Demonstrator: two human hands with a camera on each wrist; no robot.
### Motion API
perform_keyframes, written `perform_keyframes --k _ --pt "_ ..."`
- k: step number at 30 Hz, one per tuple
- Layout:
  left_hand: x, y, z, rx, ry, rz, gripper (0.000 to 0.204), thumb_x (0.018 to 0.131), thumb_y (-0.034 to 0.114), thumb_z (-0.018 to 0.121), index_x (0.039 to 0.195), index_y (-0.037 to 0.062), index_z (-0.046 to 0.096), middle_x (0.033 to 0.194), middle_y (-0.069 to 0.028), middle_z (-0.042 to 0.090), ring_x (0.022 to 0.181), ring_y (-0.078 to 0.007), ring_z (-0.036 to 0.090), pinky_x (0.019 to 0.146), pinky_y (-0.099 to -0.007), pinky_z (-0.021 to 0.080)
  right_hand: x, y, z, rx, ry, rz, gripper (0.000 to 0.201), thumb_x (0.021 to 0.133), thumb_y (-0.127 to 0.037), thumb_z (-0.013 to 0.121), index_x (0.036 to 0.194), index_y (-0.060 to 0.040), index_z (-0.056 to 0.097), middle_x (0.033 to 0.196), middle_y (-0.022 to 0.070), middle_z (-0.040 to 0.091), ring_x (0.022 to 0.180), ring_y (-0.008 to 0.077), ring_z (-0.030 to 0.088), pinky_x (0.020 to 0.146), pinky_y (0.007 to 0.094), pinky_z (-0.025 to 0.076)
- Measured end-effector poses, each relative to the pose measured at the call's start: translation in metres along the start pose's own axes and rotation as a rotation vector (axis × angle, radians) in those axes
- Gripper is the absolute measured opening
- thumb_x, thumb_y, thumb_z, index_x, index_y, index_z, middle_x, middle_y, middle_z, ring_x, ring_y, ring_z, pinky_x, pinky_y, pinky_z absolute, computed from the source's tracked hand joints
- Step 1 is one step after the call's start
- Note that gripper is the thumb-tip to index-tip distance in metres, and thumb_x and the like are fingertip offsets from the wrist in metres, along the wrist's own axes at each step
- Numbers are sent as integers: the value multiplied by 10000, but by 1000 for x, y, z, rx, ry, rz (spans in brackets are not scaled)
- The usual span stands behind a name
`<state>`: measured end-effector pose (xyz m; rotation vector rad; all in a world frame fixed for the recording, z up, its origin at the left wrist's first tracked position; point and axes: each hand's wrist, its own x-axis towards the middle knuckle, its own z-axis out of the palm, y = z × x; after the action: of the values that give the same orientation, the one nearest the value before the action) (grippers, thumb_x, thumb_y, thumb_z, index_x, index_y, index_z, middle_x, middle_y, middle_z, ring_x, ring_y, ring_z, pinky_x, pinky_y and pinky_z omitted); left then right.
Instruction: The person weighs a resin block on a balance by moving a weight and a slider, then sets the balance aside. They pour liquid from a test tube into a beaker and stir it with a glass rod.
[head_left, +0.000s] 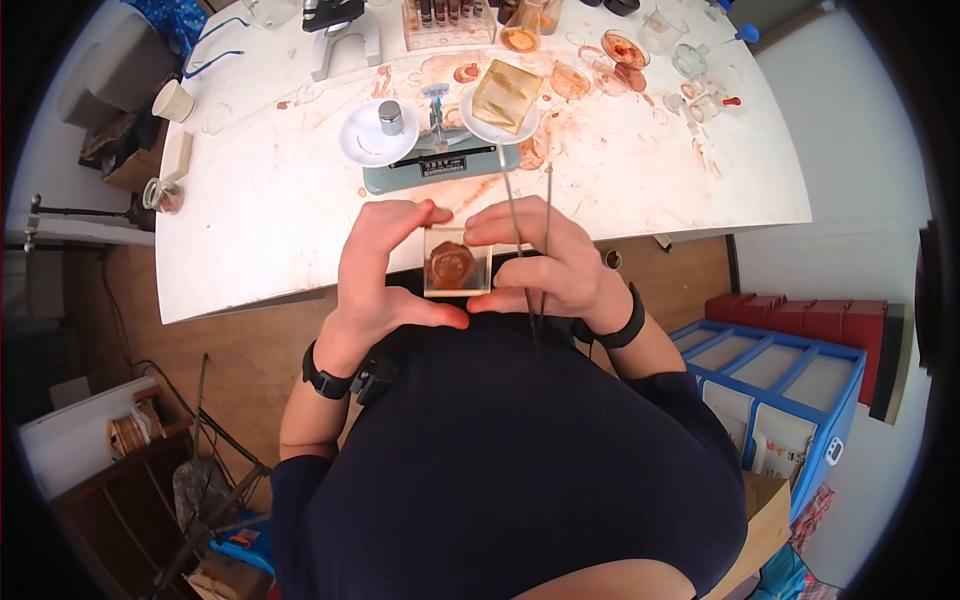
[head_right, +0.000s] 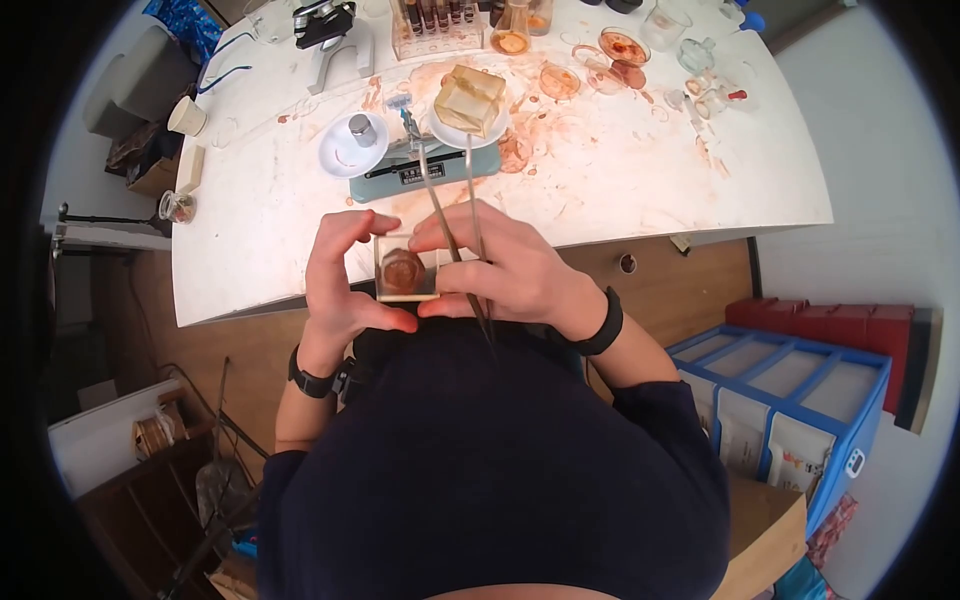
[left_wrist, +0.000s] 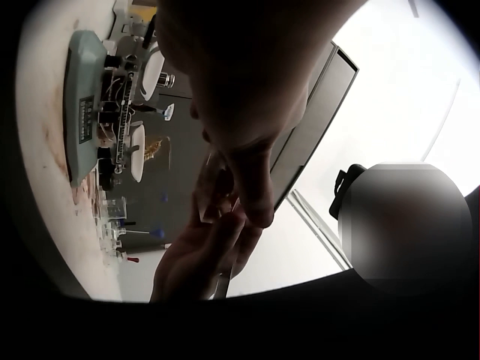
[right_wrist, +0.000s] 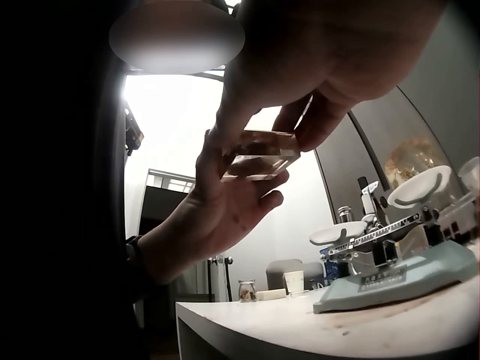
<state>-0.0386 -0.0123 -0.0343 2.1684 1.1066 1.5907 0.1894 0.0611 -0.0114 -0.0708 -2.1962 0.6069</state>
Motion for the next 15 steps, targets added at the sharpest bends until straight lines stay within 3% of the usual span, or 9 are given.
perform_keyframes --k 3,6,8,12,15 --pt "-7 -1 -8 -5 131 -18 845 702 370 914 1374 28 533 1136 -134 679 1021 -275 613 857 -372 492 16 9 -16 -105 139 -45 375 733 -155 900 942 -95 595 1142 170 690 1046 347 681 849 411 566" --pt "-37 -13 -28 149 236 -153 566 861 145 772 1357 12 535 1156 -158 657 1029 -269 609 829 -363 490 27 34 -32 -213 324 20 382 722 -115 909 939 -76 597 1137 176 695 1022 317 689 811 362 571" --pt "-56 -24 -39 295 288 -250 425 941 14 575 1360 -21 514 1180 -152 596 1041 -224 576 868 -348 469 29 56 -42 -360 381 38 381 714 -100 908 931 -65 596 1111 161 712 991 273 697 793 321 566" --pt "-85 -52 -58 500 380 -486 345 917 -5 615 1261 8 597 1163 -125 643 1038 -223 611 824 -331 470 38 75 -45 -443 377 86 357 738 -125 893 932 -60 600 1082 144 719 964 265 696 784 317 557" --pt "-103 -66 -65 542 402 -562 324 926 8 609 1250 19 609 1173 -114 645 1052 -231 612 835 -346 471 40 83 -41 -469 350 103 349 738 -118 887 932 -58 603 1061 140 719 948 267 688 779 328 548"
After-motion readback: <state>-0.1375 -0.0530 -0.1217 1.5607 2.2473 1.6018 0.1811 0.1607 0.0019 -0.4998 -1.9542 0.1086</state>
